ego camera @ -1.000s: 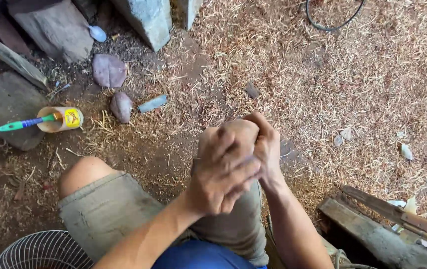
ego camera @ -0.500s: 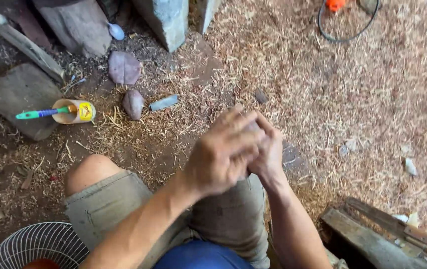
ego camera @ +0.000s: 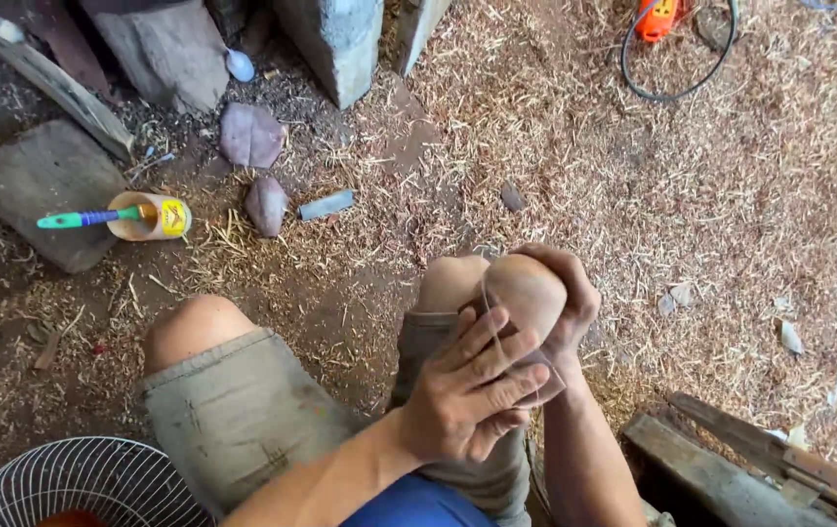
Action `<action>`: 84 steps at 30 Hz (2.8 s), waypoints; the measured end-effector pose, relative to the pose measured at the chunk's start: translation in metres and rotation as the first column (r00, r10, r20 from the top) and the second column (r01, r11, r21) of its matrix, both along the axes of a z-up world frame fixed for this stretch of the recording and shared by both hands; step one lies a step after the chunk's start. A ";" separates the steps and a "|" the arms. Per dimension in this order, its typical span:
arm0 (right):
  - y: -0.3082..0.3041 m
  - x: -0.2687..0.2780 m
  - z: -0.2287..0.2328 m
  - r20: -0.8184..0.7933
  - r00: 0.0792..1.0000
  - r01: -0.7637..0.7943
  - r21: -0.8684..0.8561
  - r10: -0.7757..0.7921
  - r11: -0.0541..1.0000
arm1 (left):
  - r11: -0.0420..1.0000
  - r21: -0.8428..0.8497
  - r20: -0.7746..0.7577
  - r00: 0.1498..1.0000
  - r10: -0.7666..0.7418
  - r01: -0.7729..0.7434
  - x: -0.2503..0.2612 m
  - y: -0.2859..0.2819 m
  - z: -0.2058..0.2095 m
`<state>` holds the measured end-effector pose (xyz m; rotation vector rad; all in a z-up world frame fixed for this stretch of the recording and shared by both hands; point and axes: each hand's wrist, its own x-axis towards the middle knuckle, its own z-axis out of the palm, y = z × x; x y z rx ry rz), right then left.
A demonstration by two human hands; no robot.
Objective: Sanding a small wooden bowl by hand with sandpaper to achieve a smooth finish
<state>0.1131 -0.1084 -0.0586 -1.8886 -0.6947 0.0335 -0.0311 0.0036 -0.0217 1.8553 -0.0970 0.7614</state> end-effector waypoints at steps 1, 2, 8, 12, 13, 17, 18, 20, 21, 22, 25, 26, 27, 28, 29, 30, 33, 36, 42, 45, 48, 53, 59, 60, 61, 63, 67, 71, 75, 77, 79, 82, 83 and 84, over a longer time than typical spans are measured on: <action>0.007 -0.003 0.010 0.059 0.998 -0.020 0.031 0.018 0.999 | 1.000 0.012 0.031 0.999 0.027 -0.027 -0.001 -0.005 -0.011; 0.014 -0.007 0.019 0.113 0.993 -0.042 0.060 0.035 0.997 | 0.998 0.022 0.058 0.997 0.054 -0.055 -0.003 -0.011 -0.022; 0.006 -0.004 0.007 0.399 0.912 -0.090 -0.029 0.094 0.996 | 0.974 -0.225 0.006 1.000 0.031 -0.029 0.027 0.030 0.020; 0.009 0.012 0.012 0.395 0.897 -0.204 -0.025 0.197 0.979 | 0.992 0.110 -0.021 0.998 0.058 -0.055 -0.008 0.012 0.016; 0.010 0.015 0.011 0.484 0.847 -0.225 -0.044 0.218 0.973 | 0.996 0.072 0.002 0.999 0.047 -0.047 0.003 0.023 0.022; 0.019 0.001 0.033 0.453 0.864 -0.183 -0.119 0.218 0.976 | 0.926 -0.346 -0.045 0.982 -0.181 0.155 0.039 0.048 0.016; 0.018 -0.002 0.037 0.459 0.862 -0.183 -0.115 0.216 0.976 | 0.927 -0.340 -0.040 0.983 -0.180 0.156 0.029 0.043 0.014; 0.012 -0.010 0.043 -0.179 0.980 0.020 -0.357 -0.089 0.934 | 0.993 -0.112 -0.067 0.997 0.022 -0.030 0.009 0.030 0.010; 0.008 -0.008 0.033 -0.183 0.978 0.028 -0.359 -0.100 0.933 | 0.993 -0.114 -0.071 0.997 0.012 -0.020 -0.006 0.015 -0.004; 0.003 -0.006 0.024 -0.312 0.950 -0.048 -0.236 -0.029 0.971 | 0.999 0.043 -0.034 0.999 0.001 0.001 -0.020 0.001 -0.018; -0.006 -0.011 0.001 -0.488 0.867 -0.063 0.095 0.102 0.993 | 0.993 0.115 0.036 0.999 -0.040 0.035 -0.017 -0.001 -0.028; -0.004 -0.011 -0.007 -0.527 0.834 -0.002 0.295 0.165 0.955 | 0.997 0.046 0.078 0.995 -0.061 0.058 -0.006 0.009 -0.025; -0.010 -0.005 -0.017 -0.524 0.836 -0.002 0.300 0.166 0.954 | 0.997 0.051 0.081 0.995 -0.063 0.059 0.013 0.023 -0.013; -0.019 -0.003 -0.029 -0.350 0.930 -0.081 0.100 0.111 0.992 | 0.984 -0.156 -0.011 0.996 -0.091 0.088 0.027 0.034 0.000; -0.028 -0.001 -0.040 -0.151 0.984 -0.114 -0.114 0.097 0.987 | 0.929 -0.357 -0.094 0.986 -0.137 0.095 0.042 0.045 0.012; -0.018 0.005 -0.031 -0.146 0.984 -0.122 -0.110 0.106 0.986 | 0.932 -0.352 -0.090 0.988 -0.128 0.089 0.035 0.039 0.017; -0.001 0.008 -0.005 -0.499 0.835 0.018 0.444 0.231 0.896 | 0.996 -0.089 0.031 0.999 0.010 -0.008 0.010 0.017 0.020; 0.009 0.006 0.006 -0.285 0.953 -0.118 -0.020 0.108 0.993 | 0.995 0.103 0.000 1.000 0.019 -0.019 0.013 0.013 0.010; 0.016 0.011 0.000 -0.343 0.930 -0.115 0.065 0.131 0.991 | 0.994 -0.081 -0.021 0.996 -0.082 0.080 0.038 0.041 0.024; 0.022 0.014 0.007 -0.411 0.909 -0.064 0.022 0.067 0.998 | 0.988 0.125 0.053 0.994 -0.095 0.087 0.017 0.029 0.001; 0.024 -0.001 0.009 -0.489 0.872 -0.032 -0.007 0.025 0.999 | 0.997 0.037 0.099 0.993 -0.067 0.063 0.042 0.039 -0.003; -0.018 0.020 -0.063 -0.171 0.981 -0.113 -0.102 0.095 0.988 | 0.994 -0.071 0.130 0.989 -0.069 0.078 0.058 0.041 0.004; 0.003 0.015 -0.025 -0.197 0.979 -0.083 -0.136 0.055 0.987 | 0.993 -0.066 0.153 0.984 -0.090 0.101 0.037 0.052 0.005; 0.002 0.008 -0.021 -0.202 0.978 -0.086 -0.138 0.057 0.987 | 0.993 -0.069 0.148 0.985 -0.087 0.098 0.041 0.054 0.000; 0.001 0.001 -0.017 -0.244 0.968 -0.088 -0.128 0.055 0.988 | 0.963 -0.217 0.071 0.986 -0.150 0.162 0.044 0.057 -0.005; 0.008 0.008 -0.013 -0.265 0.962 -0.103 -0.112 0.070 0.988 | 0.913 -0.353 0.023 0.978 -0.208 0.202 0.046 0.053 -0.014; 0.008 0.013 -0.015 -0.220 0.974 -0.087 -0.124 0.058 0.989 | 0.999 0.049 0.055 0.998 -0.001 -0.002 0.004 0.019 -0.028; 0.000 0.009 -0.023 -0.224 0.973 -0.088 -0.146 0.054 0.985 | 0.993 0.115 0.147 0.989 -0.012 -0.005 0.035 0.043 -0.017; -0.003 0.018 -0.020 -0.129 0.988 -0.107 -0.136 0.090 0.985 | 0.974 -0.199 0.043 0.994 -0.100 0.106 0.046 0.041 -0.007; 0.006 0.023 0.000 0.005 0.996 -0.082 -0.134 0.084 0.988 | 0.995 0.047 0.069 0.994 -0.087 0.084 0.015 0.017 -0.004; 0.008 0.013 0.008 -0.045 0.993 -0.117 -0.082 0.114 0.990 | 0.993 0.082 0.064 0.994 -0.090 0.085 0.011 0.020 0.005; 0.006 0.004 0.002 0.100 0.976 -0.185 -0.100 0.195 0.978 | 0.985 -0.104 0.015 0.991 -0.133 0.134 0.035 0.041 0.019; 0.004 0.000 -0.002 0.291 0.934 -0.167 -0.161 0.208 0.973 | 0.926 -0.311 -0.008 0.974 -0.226 0.212 0.049 0.054 0.024; 0.006 -0.004 0.002 0.290 0.932 -0.177 -0.161 0.218 0.971 | 0.929 -0.311 -0.009 0.977 -0.215 0.202 0.042 0.053 0.029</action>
